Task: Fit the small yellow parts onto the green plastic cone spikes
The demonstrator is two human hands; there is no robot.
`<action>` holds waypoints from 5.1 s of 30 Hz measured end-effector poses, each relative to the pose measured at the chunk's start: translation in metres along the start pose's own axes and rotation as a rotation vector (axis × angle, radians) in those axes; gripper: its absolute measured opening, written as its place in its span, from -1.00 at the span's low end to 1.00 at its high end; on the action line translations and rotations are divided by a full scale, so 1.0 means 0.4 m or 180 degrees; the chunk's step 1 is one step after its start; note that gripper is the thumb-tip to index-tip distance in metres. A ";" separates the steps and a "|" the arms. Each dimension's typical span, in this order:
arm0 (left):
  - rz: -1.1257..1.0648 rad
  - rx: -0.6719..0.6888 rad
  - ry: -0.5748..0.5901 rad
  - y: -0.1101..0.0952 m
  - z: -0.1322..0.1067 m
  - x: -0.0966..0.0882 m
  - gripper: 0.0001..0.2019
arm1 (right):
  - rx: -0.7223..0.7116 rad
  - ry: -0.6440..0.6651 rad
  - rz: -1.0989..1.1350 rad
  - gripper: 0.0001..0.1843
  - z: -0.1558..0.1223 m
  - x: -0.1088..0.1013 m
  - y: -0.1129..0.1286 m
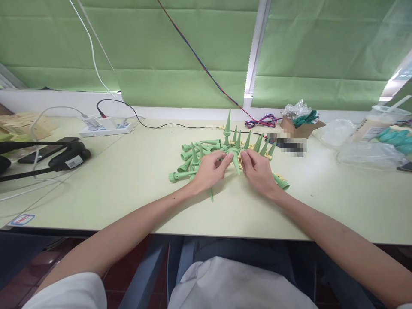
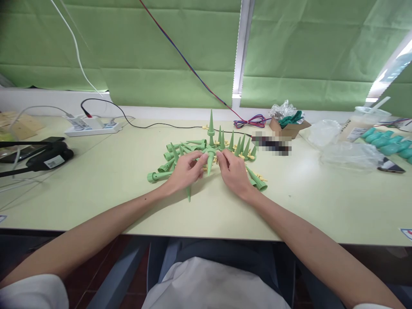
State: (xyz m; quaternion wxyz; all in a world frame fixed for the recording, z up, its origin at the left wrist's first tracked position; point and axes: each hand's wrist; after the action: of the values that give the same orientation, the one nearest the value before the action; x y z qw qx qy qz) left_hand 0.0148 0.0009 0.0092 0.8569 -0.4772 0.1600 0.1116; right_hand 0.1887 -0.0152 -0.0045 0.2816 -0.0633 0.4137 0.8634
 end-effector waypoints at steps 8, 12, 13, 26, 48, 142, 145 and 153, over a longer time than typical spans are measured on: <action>-0.0268 -0.0243 0.0292 0.003 -0.002 -0.004 -0.52 | 0.0027 0.0133 0.0020 -0.51 0.001 0.000 -0.001; -0.0371 -0.0218 0.0313 0.000 -0.002 -0.005 -0.57 | 0.0081 0.0129 0.0086 -0.48 0.001 0.000 -0.003; -0.0394 -0.0206 0.0302 0.000 -0.002 -0.004 -0.58 | 0.0095 0.0123 0.0103 -0.48 0.001 0.000 -0.003; -0.0120 0.0630 0.0139 0.037 -0.004 0.003 -0.62 | 0.0077 0.0020 0.0097 -0.44 0.002 -0.003 0.000; 0.0254 0.0969 -0.0108 0.040 -0.005 0.011 -0.77 | 0.0019 -0.0036 0.0099 -0.48 0.002 -0.001 0.008; 0.0464 0.0472 -0.0044 0.021 -0.002 0.000 -0.86 | -0.0078 0.0023 -0.0093 -0.52 0.003 0.003 0.001; 0.0316 0.0186 0.0110 0.007 -0.001 -0.001 -0.70 | -0.0033 -0.0006 -0.0047 -0.53 0.003 0.001 0.002; -0.0394 -0.0607 0.0491 -0.009 0.000 -0.009 -0.51 | -0.0187 0.0169 -0.0046 -0.58 0.002 0.002 -0.004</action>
State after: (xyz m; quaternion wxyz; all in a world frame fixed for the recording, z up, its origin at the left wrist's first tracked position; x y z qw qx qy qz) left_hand 0.0125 -0.0012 0.0134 0.7980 -0.5726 0.1843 0.0362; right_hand 0.1890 -0.0134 -0.0052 0.2748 -0.0975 0.3950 0.8712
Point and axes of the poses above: each hand's wrist, its own z-axis towards the middle knuckle, its own x-axis out of the palm, y = z × x, and after that the axes turned 11 degrees about -y, right-handed
